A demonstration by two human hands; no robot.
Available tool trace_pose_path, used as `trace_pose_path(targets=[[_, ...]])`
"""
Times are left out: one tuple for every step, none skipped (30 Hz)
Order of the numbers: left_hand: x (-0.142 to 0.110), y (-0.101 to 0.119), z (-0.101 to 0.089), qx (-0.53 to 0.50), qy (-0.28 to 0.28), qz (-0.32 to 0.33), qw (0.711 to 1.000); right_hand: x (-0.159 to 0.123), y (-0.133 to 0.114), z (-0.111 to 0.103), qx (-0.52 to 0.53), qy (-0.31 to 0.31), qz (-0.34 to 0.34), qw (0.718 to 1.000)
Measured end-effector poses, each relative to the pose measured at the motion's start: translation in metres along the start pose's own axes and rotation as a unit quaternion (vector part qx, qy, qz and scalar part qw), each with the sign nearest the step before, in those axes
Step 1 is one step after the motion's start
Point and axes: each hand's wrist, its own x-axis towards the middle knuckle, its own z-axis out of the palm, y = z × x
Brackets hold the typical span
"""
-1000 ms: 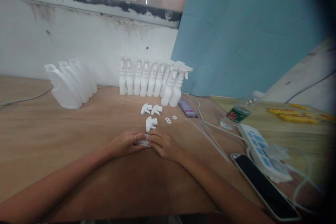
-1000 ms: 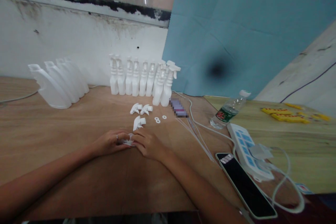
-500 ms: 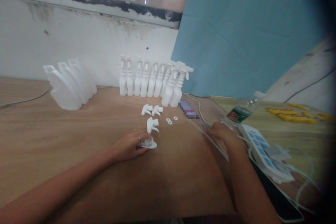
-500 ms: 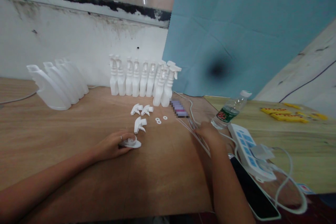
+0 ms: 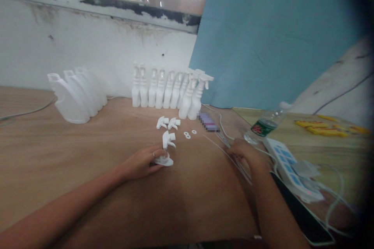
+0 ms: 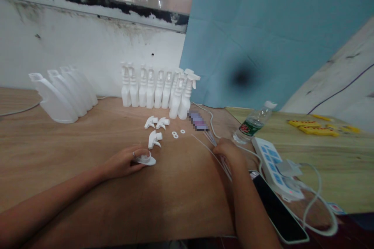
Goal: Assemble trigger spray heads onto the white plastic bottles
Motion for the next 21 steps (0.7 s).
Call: trace_pose_path(targets=[[0.000,0.000,0.000,-0.001,0.000,0.002,1.000,-0.001,0.000,-0.002,0.006,0.002,0.005,1.000],[0.000,0.000,-0.001,-0.003,0.000,0.003,1.000,-0.001,0.000,-0.003,0.013,0.000,0.012,1.000],[0.000,0.000,-0.001,-0.004,-0.001,0.003,1.000,-0.002,0.000,-0.005,0.024,-0.005,0.020,1.000],[0.000,0.000,-0.001,-0.005,-0.002,0.001,1.000,-0.004,-0.001,-0.006,0.036,-0.015,0.028,0.999],[0.000,0.000,-0.001,-0.005,-0.004,-0.003,1.000,-0.005,-0.001,-0.007,0.050,-0.028,0.034,0.998],[0.001,0.000,-0.001,-0.006,-0.007,-0.007,1.000,-0.007,-0.002,-0.007,0.063,-0.044,0.040,0.996],[0.001,0.000,-0.001,-0.006,-0.009,-0.011,1.000,-0.010,-0.002,-0.008,0.076,-0.060,0.045,0.994],[0.001,0.000,-0.001,-0.007,-0.011,-0.014,1.000,-0.012,-0.003,-0.008,0.086,-0.076,0.048,0.992],[0.001,0.000,-0.002,-0.009,-0.012,-0.014,1.000,-0.014,-0.004,-0.009,0.093,-0.088,0.050,0.990],[0.002,0.001,-0.002,-0.010,-0.010,-0.013,1.000,-0.016,-0.005,-0.009,0.104,-0.097,0.048,0.989],[0.002,0.001,-0.002,-0.011,-0.008,-0.010,1.000,-0.017,-0.006,-0.010,0.120,-0.104,0.044,0.986],[0.002,0.001,-0.003,-0.012,-0.008,-0.007,1.000,-0.018,-0.007,-0.010,0.139,-0.110,0.035,0.983],[0.002,0.002,-0.003,-0.012,-0.008,-0.006,1.000,-0.019,-0.008,-0.011,0.161,-0.118,0.025,0.980],[0.002,0.002,-0.003,-0.011,-0.010,-0.006,1.000,-0.018,-0.009,-0.011,0.181,-0.123,0.015,0.976],[0.002,0.002,-0.004,-0.011,-0.012,-0.006,1.000,-0.017,-0.009,-0.012,0.197,-0.124,0.006,0.973],[0.002,0.002,-0.004,-0.011,-0.013,-0.006,1.000,-0.016,-0.009,-0.012,0.204,-0.118,-0.001,0.972],[0.002,0.002,-0.004,-0.010,-0.012,-0.006,1.000,-0.014,-0.009,-0.012,0.202,-0.102,-0.005,0.974],[0.002,0.002,-0.003,-0.008,-0.010,-0.007,1.000,-0.011,-0.008,-0.011,0.195,-0.080,-0.006,0.978],[0.002,0.002,-0.003,-0.007,-0.008,-0.007,1.000,-0.008,-0.008,-0.010,0.185,-0.056,-0.005,0.981],[0.002,0.002,-0.003,-0.006,-0.007,-0.007,1.000,-0.004,-0.007,-0.009,0.174,-0.034,-0.005,0.984],[0.001,0.002,-0.003,-0.005,-0.008,-0.008,1.000,-0.001,-0.007,-0.006,0.164,-0.017,-0.005,0.986]])
